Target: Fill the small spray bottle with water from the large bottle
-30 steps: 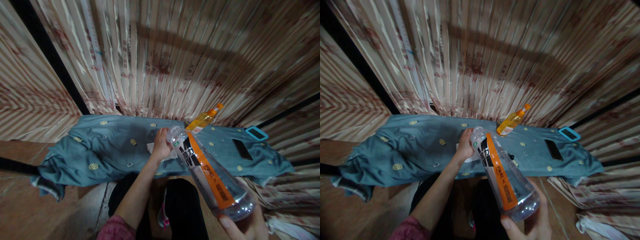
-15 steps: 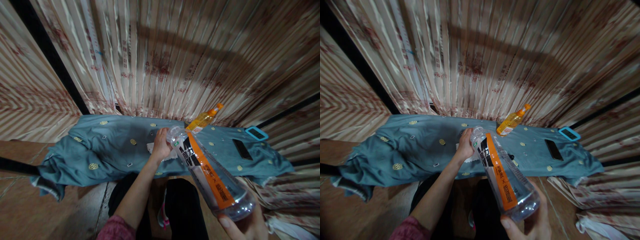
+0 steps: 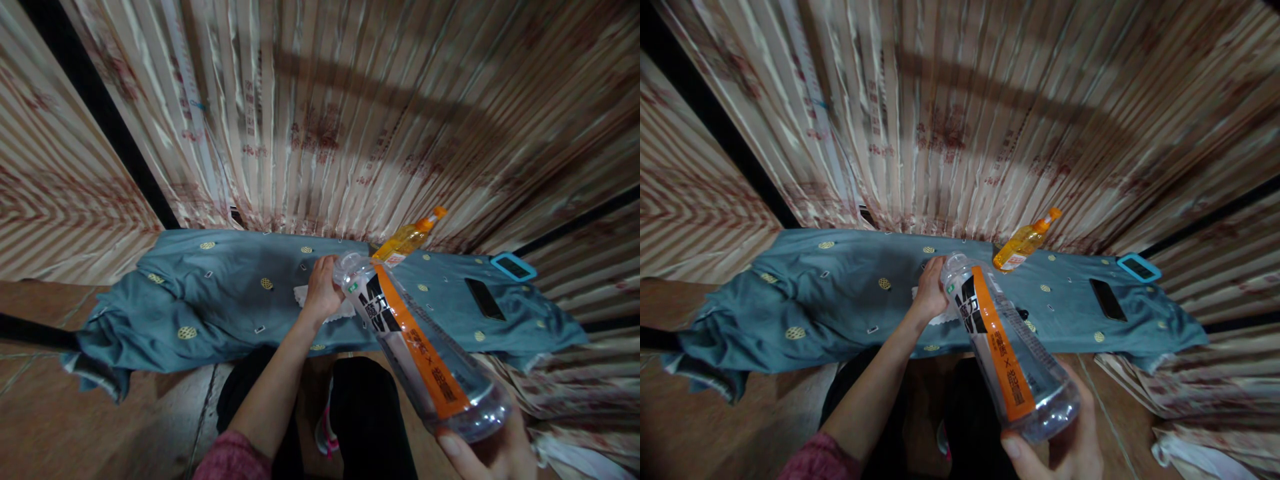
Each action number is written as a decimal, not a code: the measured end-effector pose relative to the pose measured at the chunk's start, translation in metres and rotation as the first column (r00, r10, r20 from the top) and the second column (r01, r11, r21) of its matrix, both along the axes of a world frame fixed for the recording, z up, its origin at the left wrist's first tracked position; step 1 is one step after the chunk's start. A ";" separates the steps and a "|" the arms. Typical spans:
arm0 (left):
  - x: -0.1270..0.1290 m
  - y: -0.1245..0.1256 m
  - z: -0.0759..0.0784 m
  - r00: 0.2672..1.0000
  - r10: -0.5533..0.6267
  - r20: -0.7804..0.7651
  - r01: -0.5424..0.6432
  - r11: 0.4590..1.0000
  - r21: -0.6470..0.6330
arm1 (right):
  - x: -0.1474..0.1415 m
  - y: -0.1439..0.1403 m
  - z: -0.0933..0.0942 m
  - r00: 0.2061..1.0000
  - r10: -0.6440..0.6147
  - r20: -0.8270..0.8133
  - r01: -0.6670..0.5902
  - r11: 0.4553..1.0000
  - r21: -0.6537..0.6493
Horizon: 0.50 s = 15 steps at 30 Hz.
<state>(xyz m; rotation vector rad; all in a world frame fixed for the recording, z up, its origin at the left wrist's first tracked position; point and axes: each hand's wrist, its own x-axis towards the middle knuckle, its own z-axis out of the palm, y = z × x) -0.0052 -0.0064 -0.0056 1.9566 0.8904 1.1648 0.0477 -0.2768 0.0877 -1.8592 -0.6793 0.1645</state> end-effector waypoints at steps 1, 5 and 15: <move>0.000 0.000 0.000 1.000 0.000 0.005 0.000 1.000 0.002 | 0.000 0.000 0.000 1.000 0.000 -0.002 0.000 1.000 0.000; 0.001 0.000 0.000 1.000 0.005 0.022 -0.005 1.000 0.005 | 0.001 0.000 0.000 1.000 0.011 0.014 -0.011 1.000 -0.001; -0.001 0.000 0.001 1.000 0.004 -0.005 -0.003 1.000 0.010 | 0.003 -0.001 0.000 0.998 0.032 0.045 -0.031 0.999 -0.021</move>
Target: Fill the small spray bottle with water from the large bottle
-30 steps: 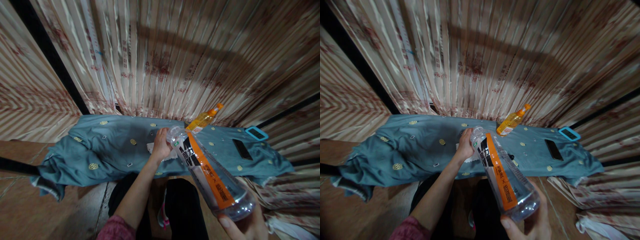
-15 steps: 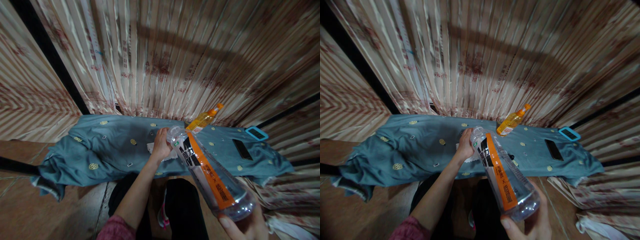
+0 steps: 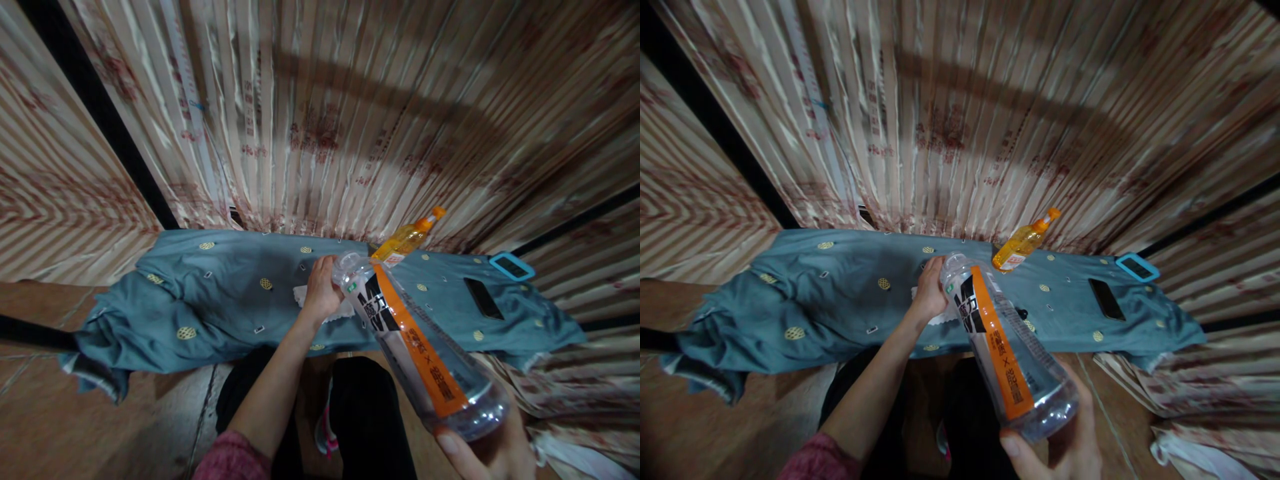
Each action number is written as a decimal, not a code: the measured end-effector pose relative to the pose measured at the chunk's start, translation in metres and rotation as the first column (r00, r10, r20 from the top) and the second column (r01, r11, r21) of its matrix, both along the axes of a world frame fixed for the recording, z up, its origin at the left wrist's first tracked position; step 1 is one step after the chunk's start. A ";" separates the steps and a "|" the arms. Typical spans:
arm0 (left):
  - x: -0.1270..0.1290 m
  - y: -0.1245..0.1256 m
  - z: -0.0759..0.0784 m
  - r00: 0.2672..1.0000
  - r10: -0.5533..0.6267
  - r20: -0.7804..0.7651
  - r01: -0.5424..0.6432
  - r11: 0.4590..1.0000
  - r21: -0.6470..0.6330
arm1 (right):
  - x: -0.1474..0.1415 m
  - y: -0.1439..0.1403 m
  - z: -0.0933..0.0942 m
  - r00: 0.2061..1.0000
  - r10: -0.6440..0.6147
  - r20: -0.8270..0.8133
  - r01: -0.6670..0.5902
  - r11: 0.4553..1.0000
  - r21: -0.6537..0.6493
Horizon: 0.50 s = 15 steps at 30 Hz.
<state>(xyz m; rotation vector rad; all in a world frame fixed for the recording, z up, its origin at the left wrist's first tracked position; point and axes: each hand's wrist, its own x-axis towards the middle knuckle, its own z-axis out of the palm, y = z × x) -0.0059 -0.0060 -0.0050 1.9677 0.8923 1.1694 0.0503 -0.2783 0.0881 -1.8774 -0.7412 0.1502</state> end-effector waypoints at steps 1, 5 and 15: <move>0.000 0.000 0.000 1.000 -0.001 0.001 0.001 1.000 -0.001 | 0.000 0.000 0.000 1.000 0.005 0.003 -0.005 1.000 0.001; 0.000 0.000 0.000 1.000 0.000 -0.001 0.000 1.000 0.005 | -0.002 0.001 0.001 1.000 0.011 0.009 -0.011 1.000 0.016; 0.001 0.000 -0.001 0.999 0.001 0.032 -0.001 1.000 -0.020 | 0.004 -0.001 -0.002 0.999 0.033 0.009 -0.034 0.999 0.018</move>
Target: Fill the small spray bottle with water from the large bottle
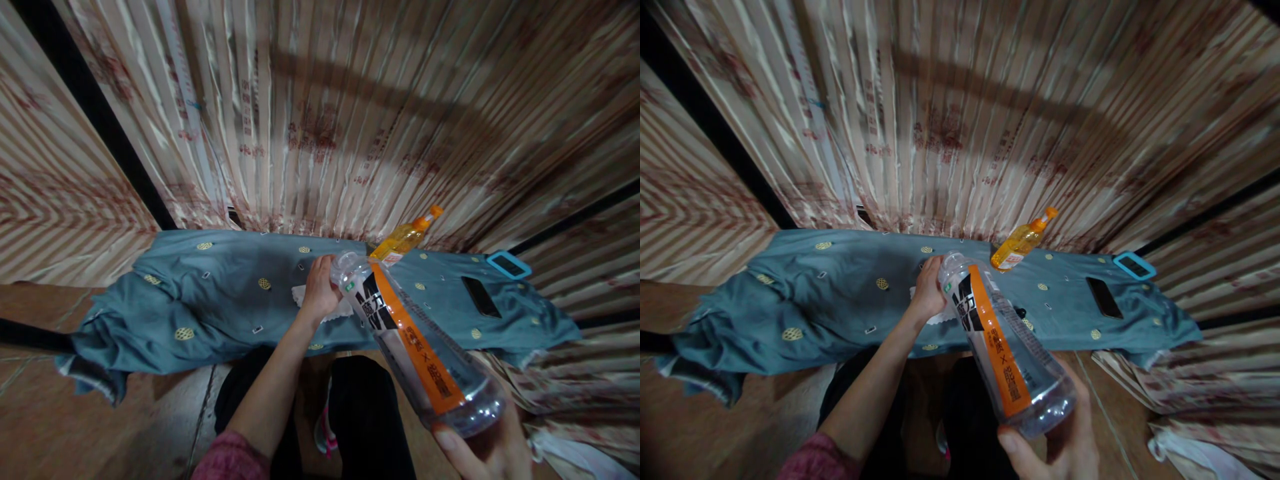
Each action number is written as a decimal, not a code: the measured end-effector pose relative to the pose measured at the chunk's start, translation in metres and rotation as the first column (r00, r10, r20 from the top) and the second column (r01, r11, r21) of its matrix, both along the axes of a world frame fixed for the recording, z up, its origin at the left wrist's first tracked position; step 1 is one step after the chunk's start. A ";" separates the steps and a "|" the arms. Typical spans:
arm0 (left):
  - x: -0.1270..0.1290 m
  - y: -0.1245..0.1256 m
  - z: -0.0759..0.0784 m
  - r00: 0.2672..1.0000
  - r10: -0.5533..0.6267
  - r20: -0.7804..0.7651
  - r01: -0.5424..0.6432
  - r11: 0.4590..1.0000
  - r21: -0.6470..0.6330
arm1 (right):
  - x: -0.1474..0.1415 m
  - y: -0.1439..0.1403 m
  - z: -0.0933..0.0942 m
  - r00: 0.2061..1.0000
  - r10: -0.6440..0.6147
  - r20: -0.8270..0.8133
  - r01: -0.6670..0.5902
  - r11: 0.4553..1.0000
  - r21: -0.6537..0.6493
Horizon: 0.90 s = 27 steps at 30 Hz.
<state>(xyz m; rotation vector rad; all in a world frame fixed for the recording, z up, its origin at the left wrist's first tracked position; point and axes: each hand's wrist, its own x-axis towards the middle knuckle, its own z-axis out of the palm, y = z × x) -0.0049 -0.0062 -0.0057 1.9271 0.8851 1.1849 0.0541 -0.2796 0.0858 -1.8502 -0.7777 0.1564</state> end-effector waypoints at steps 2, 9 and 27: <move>0.001 0.000 0.000 1.000 0.004 -0.002 -0.004 1.000 -0.004 | 0.000 0.000 0.000 1.000 -0.002 -0.011 0.002 1.000 0.002; -0.001 0.000 0.002 1.000 -0.005 -0.025 0.006 1.000 0.013 | -0.009 0.005 0.005 0.995 -0.044 -0.091 0.046 0.999 0.022; 0.001 0.000 -0.002 1.000 0.002 0.010 -0.002 1.000 0.021 | -0.011 0.007 0.008 0.992 -0.086 -0.092 0.088 0.996 0.009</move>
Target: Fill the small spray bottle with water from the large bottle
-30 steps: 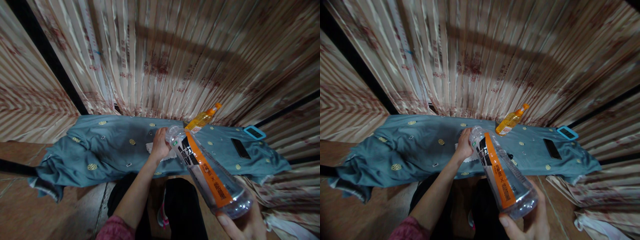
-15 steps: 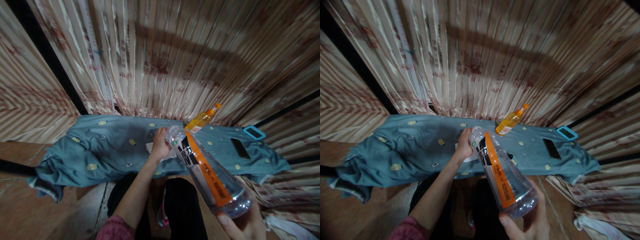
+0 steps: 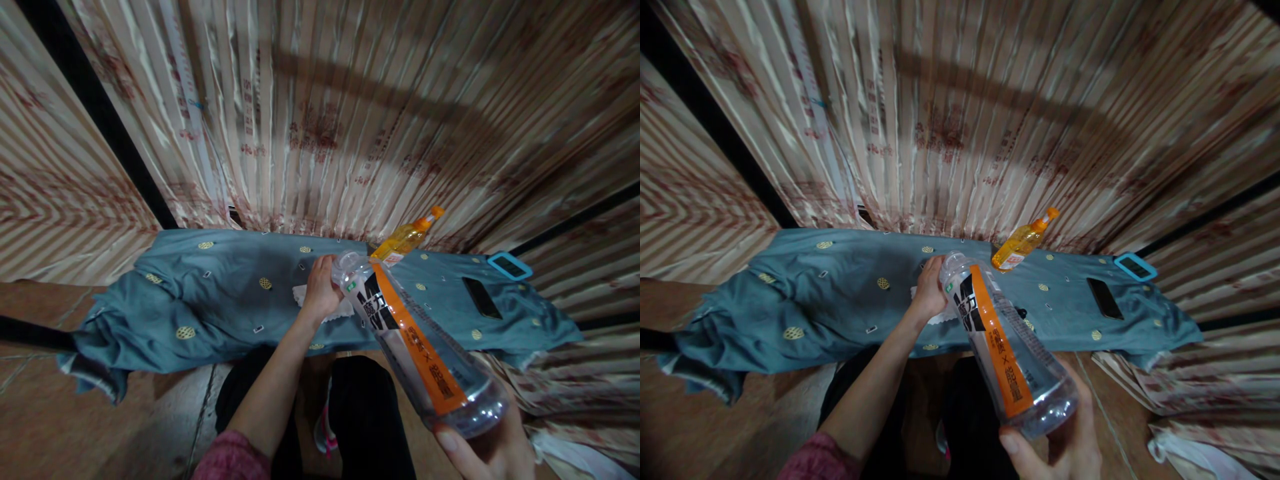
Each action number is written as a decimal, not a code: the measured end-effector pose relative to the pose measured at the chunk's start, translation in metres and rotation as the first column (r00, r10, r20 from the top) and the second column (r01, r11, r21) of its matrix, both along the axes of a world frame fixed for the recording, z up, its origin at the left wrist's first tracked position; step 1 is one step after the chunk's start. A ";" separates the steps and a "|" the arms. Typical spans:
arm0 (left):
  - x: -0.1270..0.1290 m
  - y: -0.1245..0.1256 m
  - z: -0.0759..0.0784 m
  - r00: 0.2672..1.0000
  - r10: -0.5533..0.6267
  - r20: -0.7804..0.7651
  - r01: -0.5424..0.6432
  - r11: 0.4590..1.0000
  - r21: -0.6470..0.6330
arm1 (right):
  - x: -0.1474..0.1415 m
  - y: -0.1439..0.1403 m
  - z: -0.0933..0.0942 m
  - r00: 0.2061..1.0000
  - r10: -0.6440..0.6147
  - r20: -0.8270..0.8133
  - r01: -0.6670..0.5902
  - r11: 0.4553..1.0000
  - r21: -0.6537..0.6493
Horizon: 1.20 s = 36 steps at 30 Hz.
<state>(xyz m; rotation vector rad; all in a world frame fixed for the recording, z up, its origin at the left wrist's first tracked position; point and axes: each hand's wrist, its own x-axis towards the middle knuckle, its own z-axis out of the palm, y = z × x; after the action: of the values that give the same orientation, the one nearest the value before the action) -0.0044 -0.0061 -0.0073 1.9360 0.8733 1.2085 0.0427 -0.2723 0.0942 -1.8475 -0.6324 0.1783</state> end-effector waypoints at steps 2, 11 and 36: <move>0.001 0.000 -0.001 1.000 0.003 0.010 -0.003 1.000 -0.001 | 0.001 0.000 -0.001 1.000 0.004 0.021 -0.004 1.000 -0.002; 0.000 0.000 0.000 1.000 -0.003 0.009 0.003 1.000 -0.011 | 0.001 -0.002 -0.001 1.000 0.006 -0.007 -0.006 1.000 0.000; 0.000 -0.001 0.000 1.000 0.005 -0.016 -0.005 1.000 0.002 | 0.001 0.000 0.004 1.000 0.008 0.016 -0.008 1.000 -0.002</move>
<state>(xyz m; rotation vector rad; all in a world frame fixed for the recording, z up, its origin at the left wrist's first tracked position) -0.0043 -0.0067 -0.0068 1.9489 0.8866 1.1986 0.0439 -0.2722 0.0978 -1.8504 -0.6510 0.1695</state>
